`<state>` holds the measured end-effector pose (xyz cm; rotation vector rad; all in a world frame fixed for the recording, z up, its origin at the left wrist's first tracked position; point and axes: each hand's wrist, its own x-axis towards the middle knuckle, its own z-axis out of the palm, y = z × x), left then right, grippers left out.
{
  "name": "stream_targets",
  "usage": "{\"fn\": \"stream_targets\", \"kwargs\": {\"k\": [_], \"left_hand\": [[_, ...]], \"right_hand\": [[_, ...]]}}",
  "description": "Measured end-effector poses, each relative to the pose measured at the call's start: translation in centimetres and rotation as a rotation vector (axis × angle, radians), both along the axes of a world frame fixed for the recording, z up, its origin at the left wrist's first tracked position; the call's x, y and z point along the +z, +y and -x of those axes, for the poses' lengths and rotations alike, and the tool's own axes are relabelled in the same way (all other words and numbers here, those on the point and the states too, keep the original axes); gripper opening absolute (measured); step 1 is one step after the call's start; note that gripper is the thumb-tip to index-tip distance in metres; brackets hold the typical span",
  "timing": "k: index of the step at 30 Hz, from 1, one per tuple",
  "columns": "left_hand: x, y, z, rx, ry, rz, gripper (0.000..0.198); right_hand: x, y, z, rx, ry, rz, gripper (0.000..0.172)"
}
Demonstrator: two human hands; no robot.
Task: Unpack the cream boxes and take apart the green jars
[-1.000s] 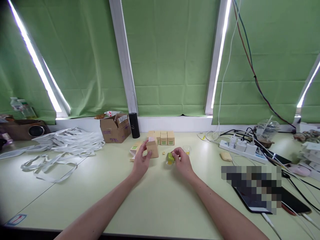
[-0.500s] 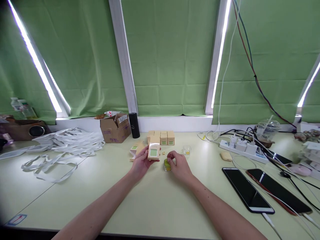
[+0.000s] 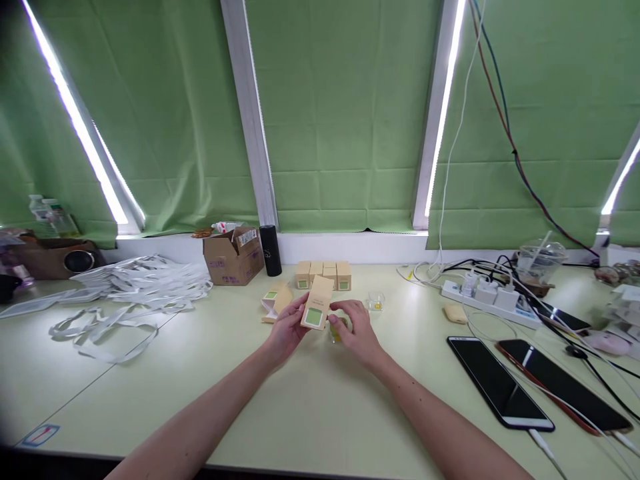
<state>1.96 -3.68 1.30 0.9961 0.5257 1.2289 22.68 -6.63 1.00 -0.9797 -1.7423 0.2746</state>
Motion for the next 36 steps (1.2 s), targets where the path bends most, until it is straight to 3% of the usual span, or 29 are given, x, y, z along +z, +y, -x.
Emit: {"fn": "stream_targets", "kwargs": {"k": [8, 14, 24, 36], "left_hand": [[-0.1, -0.2, -0.2, -0.037, 0.102, -0.072, 0.06], [0.8, -1.0, -0.4, 0.01, 0.202, -0.22, 0.06], [1.1, -1.9, -0.9, 0.027, 0.368, -0.574, 0.063], [1.0, -1.8, -0.9, 0.103, 0.439, -0.622, 0.056]], "right_hand": [[-1.1, 0.4, 0.1, 0.142, 0.208, 0.182, 0.047], [0.1, 0.2, 0.0, 0.293, 0.407, 0.315, 0.046], [0.1, 0.7, 0.3, 0.255, 0.592, 0.336, 0.047], [-0.1, 0.7, 0.6, 0.263, 0.55, 0.345, 0.05]]}}
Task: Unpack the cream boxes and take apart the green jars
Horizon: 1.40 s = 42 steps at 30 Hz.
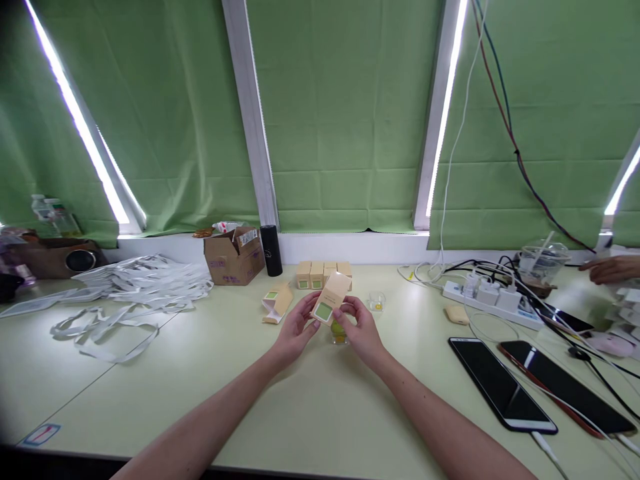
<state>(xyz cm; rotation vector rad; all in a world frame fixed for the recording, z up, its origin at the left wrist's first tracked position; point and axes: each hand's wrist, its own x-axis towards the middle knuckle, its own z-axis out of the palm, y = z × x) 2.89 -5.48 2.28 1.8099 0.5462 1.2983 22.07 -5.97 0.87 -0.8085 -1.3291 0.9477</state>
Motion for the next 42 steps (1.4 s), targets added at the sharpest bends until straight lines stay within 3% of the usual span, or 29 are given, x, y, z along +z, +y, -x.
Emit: {"fn": "stream_targets", "kwargs": {"k": [13, 20, 29, 36, 42], "left_hand": [[0.1, 0.1, 0.1, 0.018, -0.006, 0.008, 0.052], [0.1, -0.1, 0.1, -0.047, -0.029, 0.018, 0.076], [0.5, -0.7, 0.2, 0.258, 0.239, -0.15, 0.059], [0.9, -1.0, 0.7, 0.173, 0.288, -0.284, 0.054], [0.8, -0.8, 0.3, 0.253, 0.296, -0.254, 0.047]], "right_hand": [[0.1, -0.1, 0.1, -0.001, -0.027, 0.03, 0.052], [0.0, 0.1, 0.0, 0.001, 0.048, 0.101, 0.054], [0.3, 0.0, 0.0, -0.026, 0.042, 0.091, 0.056], [0.2, 0.1, -0.1, -0.037, 0.072, 0.115, 0.056], [0.5, -0.1, 0.0, 0.011, 0.069, 0.117, 0.057]]}}
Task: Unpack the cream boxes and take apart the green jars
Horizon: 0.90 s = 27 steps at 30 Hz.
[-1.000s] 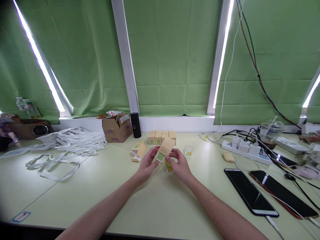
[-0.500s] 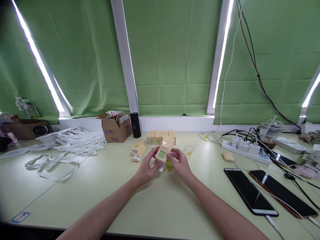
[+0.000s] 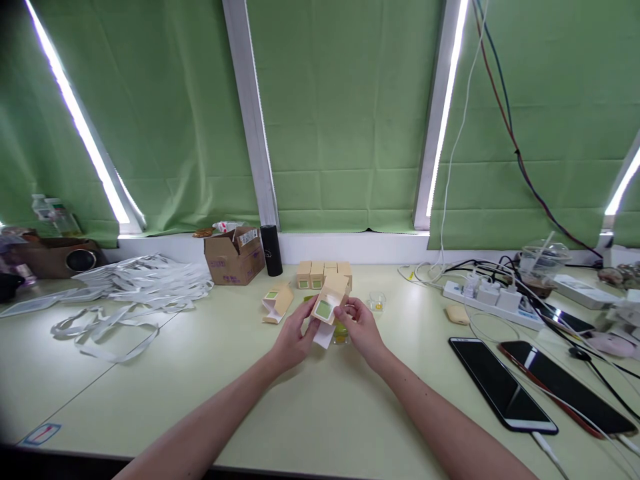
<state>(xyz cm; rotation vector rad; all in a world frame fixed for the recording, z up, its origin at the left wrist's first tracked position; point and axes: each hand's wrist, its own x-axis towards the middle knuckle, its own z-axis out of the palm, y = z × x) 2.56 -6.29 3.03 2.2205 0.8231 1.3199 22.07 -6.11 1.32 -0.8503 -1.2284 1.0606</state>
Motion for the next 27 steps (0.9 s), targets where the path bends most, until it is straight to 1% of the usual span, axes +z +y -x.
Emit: {"fn": "stream_targets", "kwargs": {"k": [2, 7, 9, 15, 20, 23, 27], "left_hand": [[-0.11, -0.01, -0.07, 0.004, -0.007, 0.013, 0.048], [-0.21, -0.19, -0.09, -0.021, -0.007, 0.049, 0.068], [-0.22, -0.24, -0.08, -0.05, -0.009, 0.069, 0.071], [-0.02, -0.38, 0.08, -0.155, -0.096, 0.178, 0.063], [0.44, -0.45, 0.02, -0.222, -0.215, 0.253, 0.055], [0.43, -0.14, -0.05, -0.218, -0.251, 0.301, 0.051], [0.07, 0.4, -0.06, -0.147, -0.251, 0.351, 0.05]], "right_hand": [[0.12, -0.05, 0.03, 0.013, -0.007, -0.014, 0.057], [0.12, 0.12, -0.07, 0.023, -0.049, -0.033, 0.057], [0.03, 0.22, -0.12, 0.025, -0.073, -0.026, 0.059], [-0.05, 0.33, -0.29, 0.016, -0.052, -0.022, 0.06], [0.4, 0.05, -0.46, 0.023, -0.017, -0.01, 0.057], [0.63, -0.12, -0.51, -0.004, -0.017, -0.004, 0.057], [0.66, -0.12, -0.52, -0.048, -0.019, -0.01, 0.056]]}}
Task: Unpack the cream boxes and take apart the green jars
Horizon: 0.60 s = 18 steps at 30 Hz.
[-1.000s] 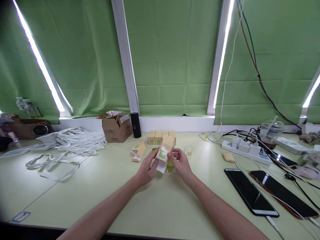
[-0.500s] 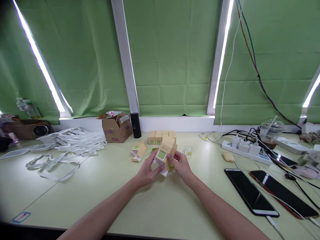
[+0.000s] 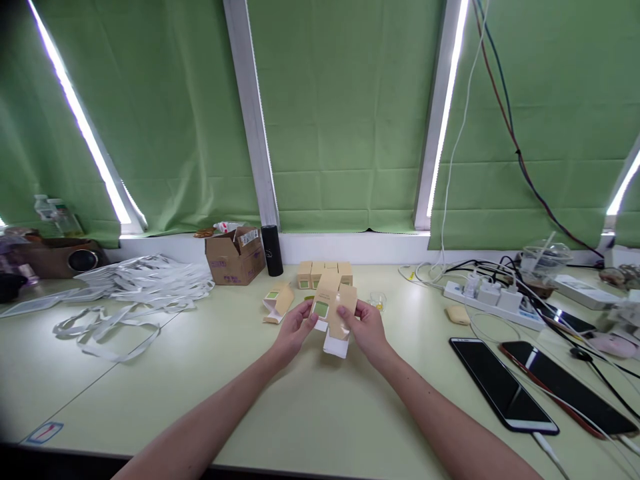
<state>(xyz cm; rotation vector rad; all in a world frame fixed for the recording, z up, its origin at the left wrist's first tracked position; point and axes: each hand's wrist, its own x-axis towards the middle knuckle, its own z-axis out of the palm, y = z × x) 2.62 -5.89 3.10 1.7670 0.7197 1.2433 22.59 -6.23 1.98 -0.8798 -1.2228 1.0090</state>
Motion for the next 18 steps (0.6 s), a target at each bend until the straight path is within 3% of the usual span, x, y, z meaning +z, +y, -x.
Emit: {"fn": "stream_targets", "kwargs": {"k": [6, 10, 15, 18], "left_hand": [[-0.6, 0.7, 0.0, 0.122, 0.07, -0.02, 0.042], [-0.8, 1.2, 0.2, 0.242, 0.062, -0.108, 0.035], [0.1, 1.2, 1.3, 0.564, 0.022, -0.414, 0.019], [0.5, 1.0, 2.5, 0.627, 0.099, -0.63, 0.007]], "right_hand": [[-0.1, -0.1, 0.2, 0.008, -0.022, -0.008, 0.054], [-0.2, -0.1, 0.1, -0.029, -0.104, -0.108, 0.048], [-0.3, 0.2, -0.4, -0.169, -0.197, -0.168, 0.036], [-0.6, 0.4, -0.8, -0.226, -0.225, -0.153, 0.029]]}}
